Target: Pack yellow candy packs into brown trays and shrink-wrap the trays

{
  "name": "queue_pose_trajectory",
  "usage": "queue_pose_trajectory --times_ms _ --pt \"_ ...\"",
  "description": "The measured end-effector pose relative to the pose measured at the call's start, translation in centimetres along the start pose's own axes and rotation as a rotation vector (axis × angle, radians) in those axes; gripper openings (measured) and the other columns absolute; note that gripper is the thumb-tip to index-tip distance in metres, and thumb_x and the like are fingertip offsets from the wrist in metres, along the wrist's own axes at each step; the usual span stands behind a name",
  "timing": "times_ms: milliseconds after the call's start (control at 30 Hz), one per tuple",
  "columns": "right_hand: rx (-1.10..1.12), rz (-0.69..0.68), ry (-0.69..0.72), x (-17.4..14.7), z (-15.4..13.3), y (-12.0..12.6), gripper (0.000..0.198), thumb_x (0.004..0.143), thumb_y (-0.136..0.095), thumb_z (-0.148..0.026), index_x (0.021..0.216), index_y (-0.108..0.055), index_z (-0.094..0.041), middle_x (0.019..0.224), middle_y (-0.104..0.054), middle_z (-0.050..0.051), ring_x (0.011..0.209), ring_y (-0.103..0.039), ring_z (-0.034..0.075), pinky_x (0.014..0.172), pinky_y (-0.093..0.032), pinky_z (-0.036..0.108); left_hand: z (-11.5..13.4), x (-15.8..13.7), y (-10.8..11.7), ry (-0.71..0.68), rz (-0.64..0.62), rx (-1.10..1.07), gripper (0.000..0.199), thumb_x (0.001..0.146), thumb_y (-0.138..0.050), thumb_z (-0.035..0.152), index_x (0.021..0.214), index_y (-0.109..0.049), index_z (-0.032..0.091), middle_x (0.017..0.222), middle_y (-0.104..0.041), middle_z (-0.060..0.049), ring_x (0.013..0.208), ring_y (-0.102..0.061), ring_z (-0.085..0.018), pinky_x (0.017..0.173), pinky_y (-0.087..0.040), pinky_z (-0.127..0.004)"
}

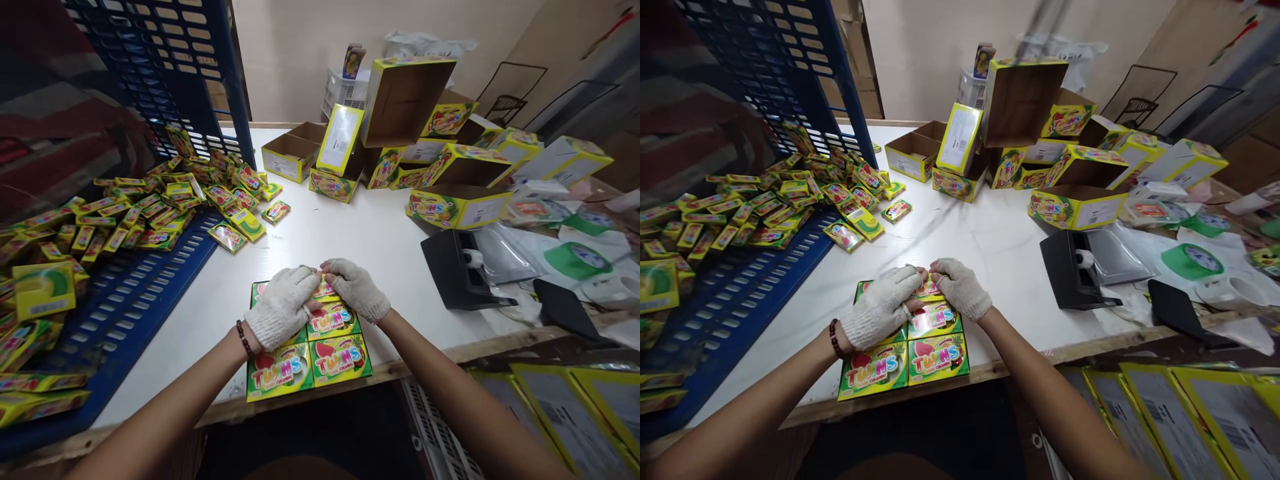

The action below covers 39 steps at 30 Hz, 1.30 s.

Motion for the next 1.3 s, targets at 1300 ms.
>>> queue_pose_trajectory --times_ms 1300 --pt "-0.51 0.609 -0.248 6.8 9.3 22.8 0.049 0.08 -0.053 -0.012 0.129 -0.054 -0.01 0.139 -0.05 0.018 0.134 -0.04 0.026 0.114 -0.029 0.042 -1.1 -1.5 -1.9 -0.011 0.092 0.473 0.048 0.09 -0.041 0.043 0.124 -0.064 0.018 0.116 -0.066 -0.017 0.117 -0.053 -0.04 0.09 -0.041 -0.056"
Point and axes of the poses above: each hand's wrist, its own x-axis towards the middle knuckle, its own y-axis out of the back of the hand, z = x × y, the point moved 8 cm from there along x, towards the middle knuckle
